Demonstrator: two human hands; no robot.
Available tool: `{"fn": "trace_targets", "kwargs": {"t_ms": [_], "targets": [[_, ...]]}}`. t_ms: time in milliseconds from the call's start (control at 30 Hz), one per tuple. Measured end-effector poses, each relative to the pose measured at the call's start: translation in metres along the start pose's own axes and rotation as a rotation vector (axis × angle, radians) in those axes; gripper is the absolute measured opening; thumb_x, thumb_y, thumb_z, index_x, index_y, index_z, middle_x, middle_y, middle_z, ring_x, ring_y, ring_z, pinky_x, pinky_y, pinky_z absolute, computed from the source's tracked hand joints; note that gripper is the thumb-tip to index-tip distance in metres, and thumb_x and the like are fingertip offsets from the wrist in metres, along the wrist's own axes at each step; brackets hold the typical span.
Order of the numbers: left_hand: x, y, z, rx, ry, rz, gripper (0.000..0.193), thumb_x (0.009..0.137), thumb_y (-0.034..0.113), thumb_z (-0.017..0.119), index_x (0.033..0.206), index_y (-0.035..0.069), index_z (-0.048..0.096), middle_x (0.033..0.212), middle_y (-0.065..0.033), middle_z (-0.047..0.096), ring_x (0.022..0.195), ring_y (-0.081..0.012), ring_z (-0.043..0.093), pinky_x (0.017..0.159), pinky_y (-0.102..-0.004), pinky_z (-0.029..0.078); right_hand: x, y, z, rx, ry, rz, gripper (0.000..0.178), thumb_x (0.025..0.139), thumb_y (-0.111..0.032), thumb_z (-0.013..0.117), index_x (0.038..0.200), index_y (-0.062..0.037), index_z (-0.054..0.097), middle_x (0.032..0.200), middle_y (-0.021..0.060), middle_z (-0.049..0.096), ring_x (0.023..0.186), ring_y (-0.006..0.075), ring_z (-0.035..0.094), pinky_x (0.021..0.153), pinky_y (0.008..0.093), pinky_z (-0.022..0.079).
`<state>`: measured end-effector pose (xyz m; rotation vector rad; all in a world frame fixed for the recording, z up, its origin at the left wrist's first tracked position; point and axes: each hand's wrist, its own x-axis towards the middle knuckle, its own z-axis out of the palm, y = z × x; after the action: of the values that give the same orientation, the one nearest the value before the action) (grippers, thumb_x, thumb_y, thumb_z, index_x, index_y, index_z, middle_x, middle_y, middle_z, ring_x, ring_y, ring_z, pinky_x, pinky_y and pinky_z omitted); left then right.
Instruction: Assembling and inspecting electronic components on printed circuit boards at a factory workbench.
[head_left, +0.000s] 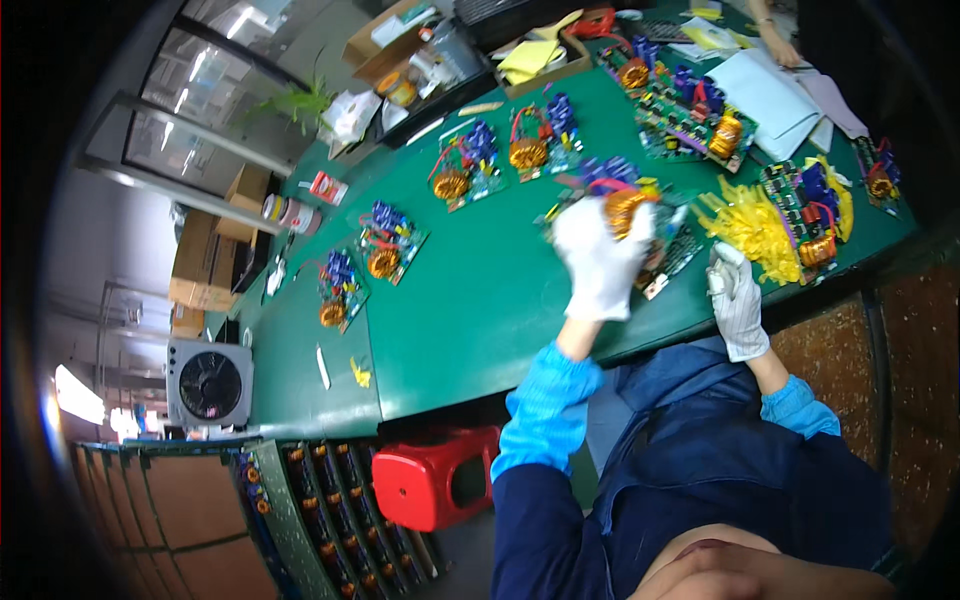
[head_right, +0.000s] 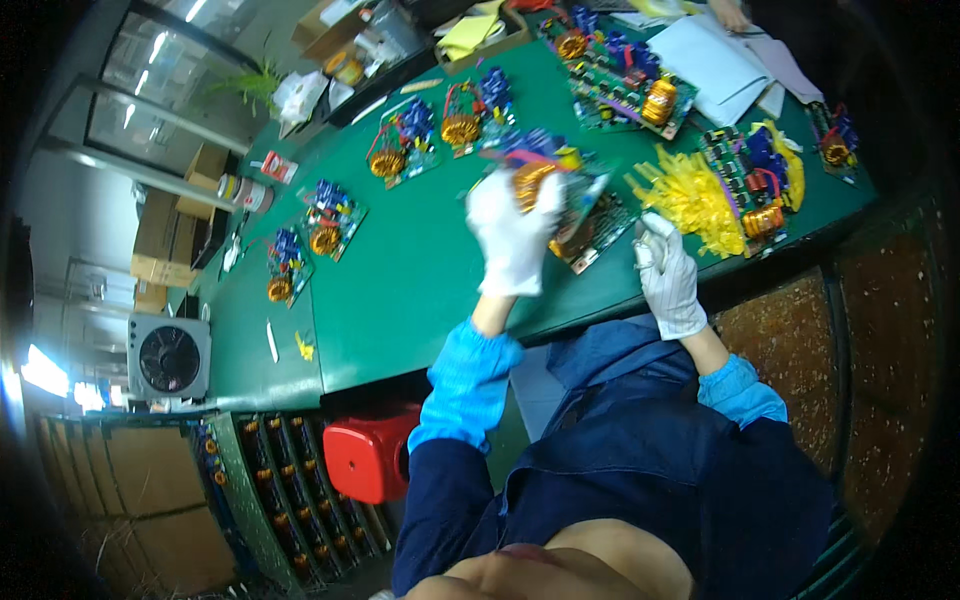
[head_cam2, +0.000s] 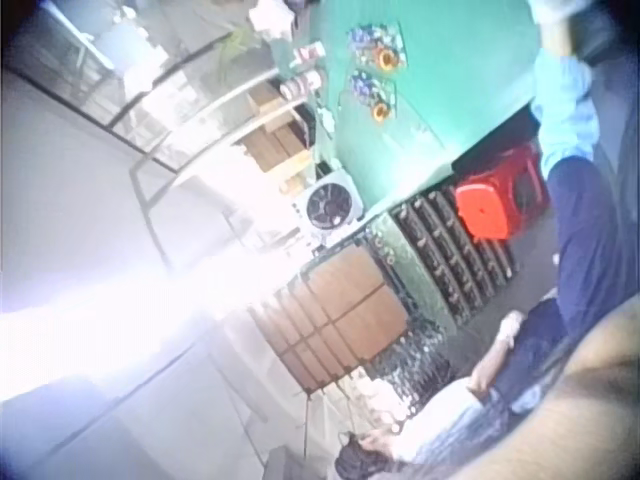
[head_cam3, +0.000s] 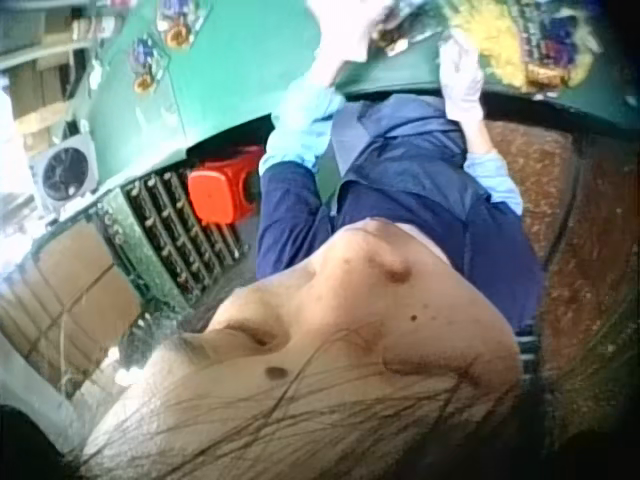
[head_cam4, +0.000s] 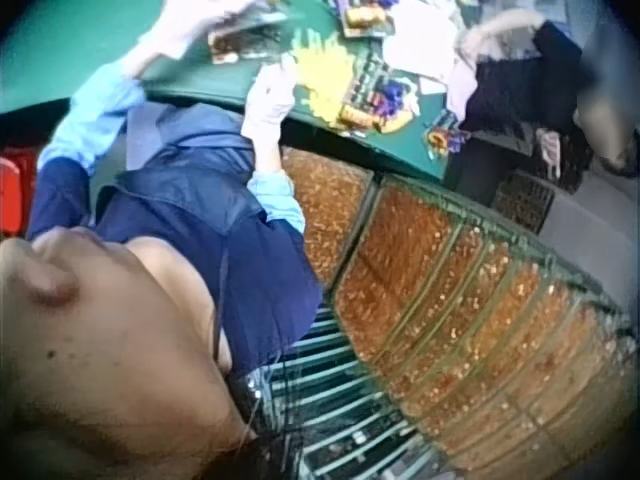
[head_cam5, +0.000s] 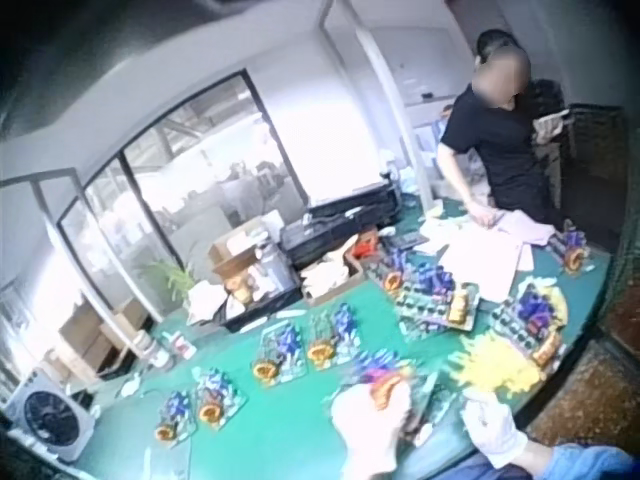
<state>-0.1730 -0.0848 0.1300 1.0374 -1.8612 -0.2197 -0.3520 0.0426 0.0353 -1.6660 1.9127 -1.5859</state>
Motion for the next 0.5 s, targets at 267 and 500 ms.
{"fn": "trace_targets", "kwargs": {"t_ms": [267, 500], "targets": [[-0.088, -0.039, -0.065, 0.574, 0.22, -0.074, 0.046, 0.082, 0.046, 0.078, 0.079, 0.004, 0.058, 0.074, -0.0139, 0.057, 0.073, -0.0365, 0.057, 0.071, -0.0485, 0.044, 0.014, -0.063, -0.032, 0.212, -0.459, -0.002, 0.039, 0.1, -0.005, 0.058, 0.137, 0.0004, 0.052, 0.123, 0.0167, 0.069, 0.105, 0.0194, 0.07, 0.089, 0.0325, 0.056], [-0.165, -0.06, -0.064, 0.601, 0.209, 0.112, 0.023, 0.101, 0.027, 0.054, 0.103, 0.005, 0.061, 0.091, -0.0183, 0.059, 0.083, -0.0373, 0.056, 0.072, -0.0479, 0.042, -0.01, -0.083, 0.025, 0.032, -0.829, -0.151, 0.042, 0.097, -0.014, 0.062, 0.138, -0.0073, 0.054, 0.101, 0.0143, 0.071, 0.075, 0.0304, 0.07, 0.07, 0.0376, 0.055]]}}
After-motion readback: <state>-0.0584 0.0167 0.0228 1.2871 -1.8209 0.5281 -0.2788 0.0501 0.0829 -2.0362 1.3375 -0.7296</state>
